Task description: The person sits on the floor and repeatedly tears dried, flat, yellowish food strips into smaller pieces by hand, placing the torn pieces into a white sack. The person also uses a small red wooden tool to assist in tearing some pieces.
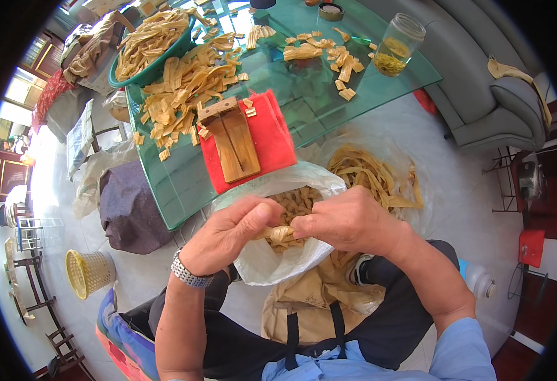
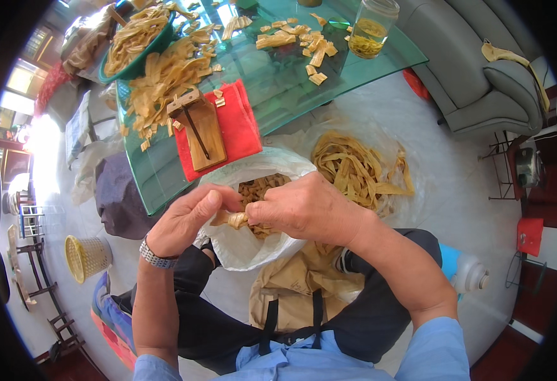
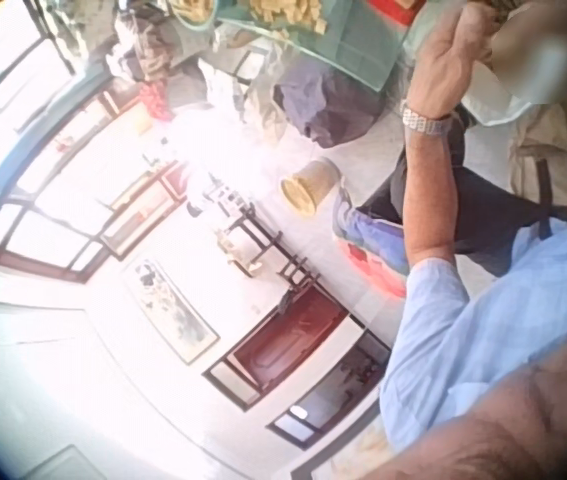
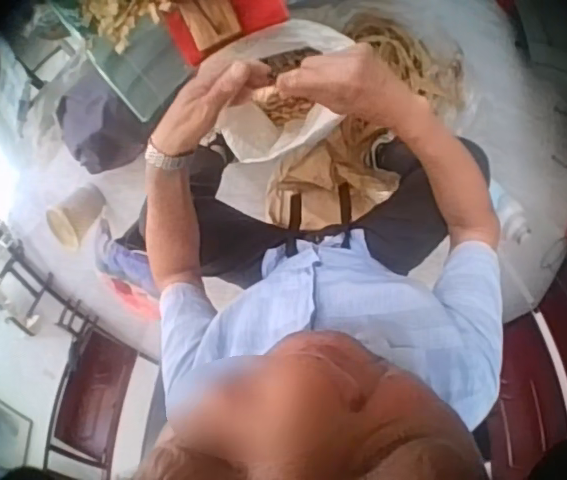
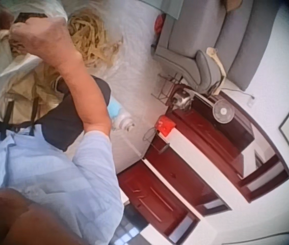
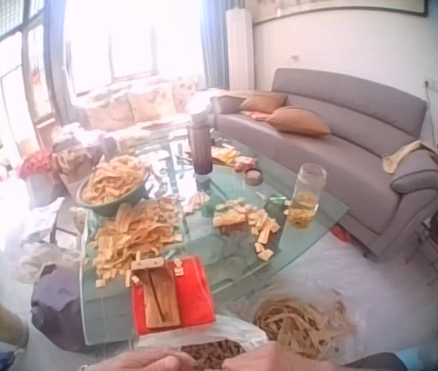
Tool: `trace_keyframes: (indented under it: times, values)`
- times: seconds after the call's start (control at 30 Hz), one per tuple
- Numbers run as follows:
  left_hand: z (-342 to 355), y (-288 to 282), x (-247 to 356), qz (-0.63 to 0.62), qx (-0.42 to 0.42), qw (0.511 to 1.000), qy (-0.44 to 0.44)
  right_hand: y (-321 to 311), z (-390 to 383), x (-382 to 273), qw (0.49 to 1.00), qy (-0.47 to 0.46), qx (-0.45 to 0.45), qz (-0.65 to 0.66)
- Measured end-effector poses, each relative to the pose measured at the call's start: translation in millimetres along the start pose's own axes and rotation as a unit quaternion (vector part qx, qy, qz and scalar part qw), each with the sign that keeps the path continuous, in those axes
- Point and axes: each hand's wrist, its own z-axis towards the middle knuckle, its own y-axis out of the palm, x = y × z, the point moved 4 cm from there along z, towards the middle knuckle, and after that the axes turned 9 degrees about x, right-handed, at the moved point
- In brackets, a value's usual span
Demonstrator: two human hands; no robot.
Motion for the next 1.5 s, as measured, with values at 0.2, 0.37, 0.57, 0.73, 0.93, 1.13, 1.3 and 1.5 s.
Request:
trace_keyframes:
  times: [0.2, 0.37, 0.57, 0.73, 0.93, 1.13, 1.3, 1.5]
  values:
    - [3.0, 21.1, -8.2, -0.139, -0.222, 0.963, -0.063, -2.6, 5.9, -13.6, 0.998, -0.056, 0.029, -0.021]
    - [-0.2, 26.5, -0.6, -0.081, -0.190, 0.975, -0.080, -2.3, 2.2, -8.9, 0.997, -0.050, 0.031, -0.042]
    - [-20.6, 15.9, -19.4, 0.077, -0.253, 0.959, -0.100, 4.5, -13.0, -11.2, 0.996, -0.022, -0.086, -0.004]
    - [-32.2, -8.2, -18.2, 0.163, -0.225, 0.958, -0.074, 6.7, -7.0, -22.9, 0.997, -0.007, -0.077, 0.011]
    - [-17.7, -35.7, -0.5, 0.114, -0.022, 0.993, -0.009, 1.9, 26.0, -4.6, 0.995, -0.020, 0.041, -0.085]
    - [18.1, -61.4, 15.3, 0.175, 0.196, 0.953, 0.152, 7.9, 65.1, 37.5, 0.966, -0.038, 0.180, -0.183]
    - [37.5, -66.4, 20.2, 0.250, 0.305, 0.889, 0.234, 13.6, 76.9, 53.0, 0.959, -0.002, 0.191, -0.211]
    - [46.4, -65.0, -2.3, 0.335, 0.343, 0.853, 0.204, 34.0, 77.5, 68.8, 0.965, 0.065, 0.145, -0.207]
